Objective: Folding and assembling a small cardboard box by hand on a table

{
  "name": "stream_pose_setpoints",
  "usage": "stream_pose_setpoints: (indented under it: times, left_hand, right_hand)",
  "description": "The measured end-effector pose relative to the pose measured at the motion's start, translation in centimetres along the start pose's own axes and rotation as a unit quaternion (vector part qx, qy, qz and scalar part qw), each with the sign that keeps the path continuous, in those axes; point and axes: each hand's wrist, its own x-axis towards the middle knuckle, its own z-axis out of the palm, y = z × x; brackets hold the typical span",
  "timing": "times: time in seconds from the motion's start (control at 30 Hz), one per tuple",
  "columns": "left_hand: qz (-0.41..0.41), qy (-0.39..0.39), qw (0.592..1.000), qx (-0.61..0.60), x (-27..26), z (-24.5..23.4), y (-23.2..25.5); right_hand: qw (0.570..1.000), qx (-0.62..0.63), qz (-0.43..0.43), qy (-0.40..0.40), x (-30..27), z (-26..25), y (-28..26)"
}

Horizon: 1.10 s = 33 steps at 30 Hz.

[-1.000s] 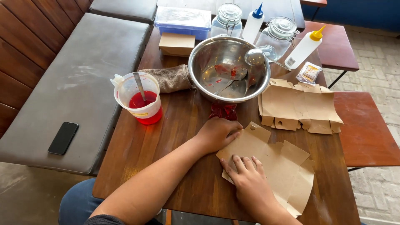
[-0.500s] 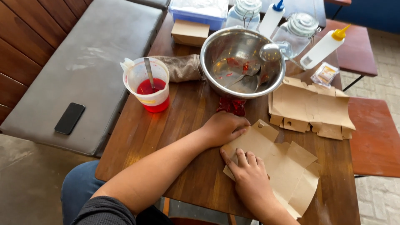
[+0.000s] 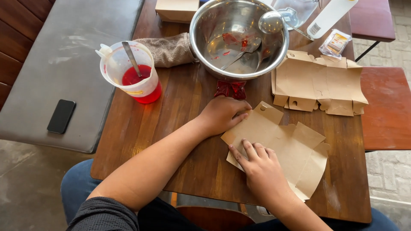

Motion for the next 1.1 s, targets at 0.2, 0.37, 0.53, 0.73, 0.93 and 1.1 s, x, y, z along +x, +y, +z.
stream_pose_setpoints:
  times: [0.2,0.37,0.53,0.73,0.93,1.1]
  left_hand:
    - [0.015,0.006,1.000,0.009,0.1,-0.4,0.3]
    - [0.007,-0.001,1.000,0.012,0.3,-0.3,0.3]
    - [-0.003,-0.008,1.000,0.021,0.0,0.1,0.1]
    - [-0.011,-0.013,1.000,0.011,0.1,-0.4,0.5]
    - [-0.015,-0.010,1.000,0.012,-0.1,-0.5,0.6]
    - [-0.022,-0.017,1.000,-0.003,-0.1,-0.4,0.8]
  right_hand:
    - [0.998,-0.051,-0.003,0.030,0.6,-0.3,-1.4]
    - [0.998,-0.056,-0.001,0.033,1.3,0.6,-1.1]
    - [1.000,-0.018,-0.002,0.025,1.8,1.2,-0.8]
    - [1.000,-0.015,-0.007,-0.010,0.9,1.9,-0.3]
    - [0.998,0.051,-0.001,-0.020,-0.1,1.8,0.1]
    - [1.000,0.014,0.005,-0.002,0.2,2.0,-0.2]
